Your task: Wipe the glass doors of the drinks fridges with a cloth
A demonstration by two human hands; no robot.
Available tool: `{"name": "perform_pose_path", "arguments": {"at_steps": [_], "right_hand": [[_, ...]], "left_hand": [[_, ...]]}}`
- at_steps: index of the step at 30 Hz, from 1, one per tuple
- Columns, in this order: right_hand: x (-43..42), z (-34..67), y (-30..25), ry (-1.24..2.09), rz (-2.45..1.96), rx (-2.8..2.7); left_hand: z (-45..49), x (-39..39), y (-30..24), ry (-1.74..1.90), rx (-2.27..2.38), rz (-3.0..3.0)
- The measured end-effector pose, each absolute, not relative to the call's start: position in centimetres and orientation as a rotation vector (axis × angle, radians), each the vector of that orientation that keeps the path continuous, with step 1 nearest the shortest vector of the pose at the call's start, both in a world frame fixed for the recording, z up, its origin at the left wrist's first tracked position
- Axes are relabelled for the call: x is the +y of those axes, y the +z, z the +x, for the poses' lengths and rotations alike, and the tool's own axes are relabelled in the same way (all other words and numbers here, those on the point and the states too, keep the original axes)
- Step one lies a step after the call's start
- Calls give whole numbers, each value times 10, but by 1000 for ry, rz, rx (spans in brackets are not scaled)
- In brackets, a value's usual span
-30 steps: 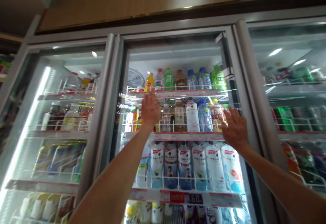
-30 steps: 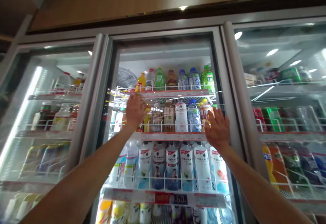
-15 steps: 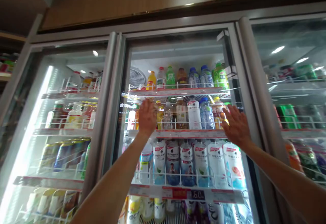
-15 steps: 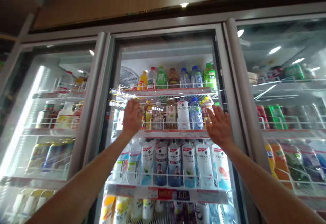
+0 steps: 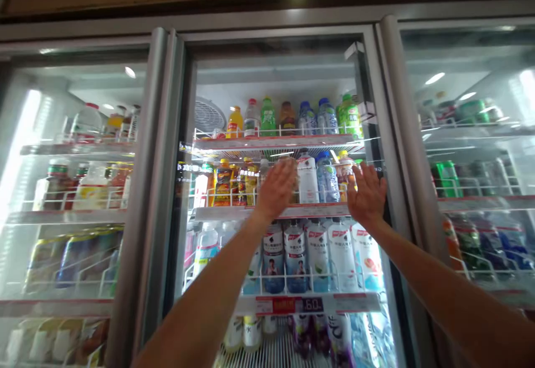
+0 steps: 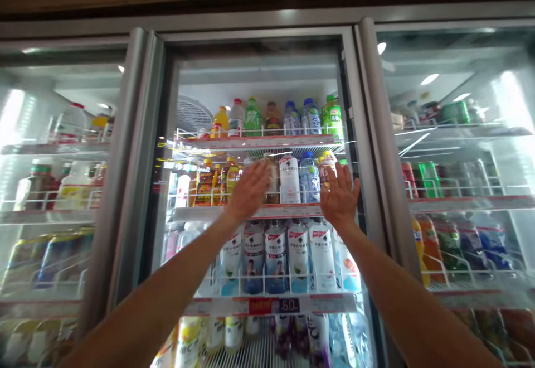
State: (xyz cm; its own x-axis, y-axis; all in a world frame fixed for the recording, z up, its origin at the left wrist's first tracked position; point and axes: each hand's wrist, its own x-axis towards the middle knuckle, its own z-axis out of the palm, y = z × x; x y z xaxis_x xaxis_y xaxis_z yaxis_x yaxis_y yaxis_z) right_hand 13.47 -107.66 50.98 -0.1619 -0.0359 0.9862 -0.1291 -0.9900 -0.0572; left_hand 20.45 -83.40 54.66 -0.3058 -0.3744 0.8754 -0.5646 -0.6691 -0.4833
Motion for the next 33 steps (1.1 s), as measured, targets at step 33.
{"name": "perform_pose_path", "arguments": {"at_steps": [33], "right_hand": [[-1080,121,504,2244,2054,-140]], "left_hand": [[215,-772,531,2075,-890,1769]]}}
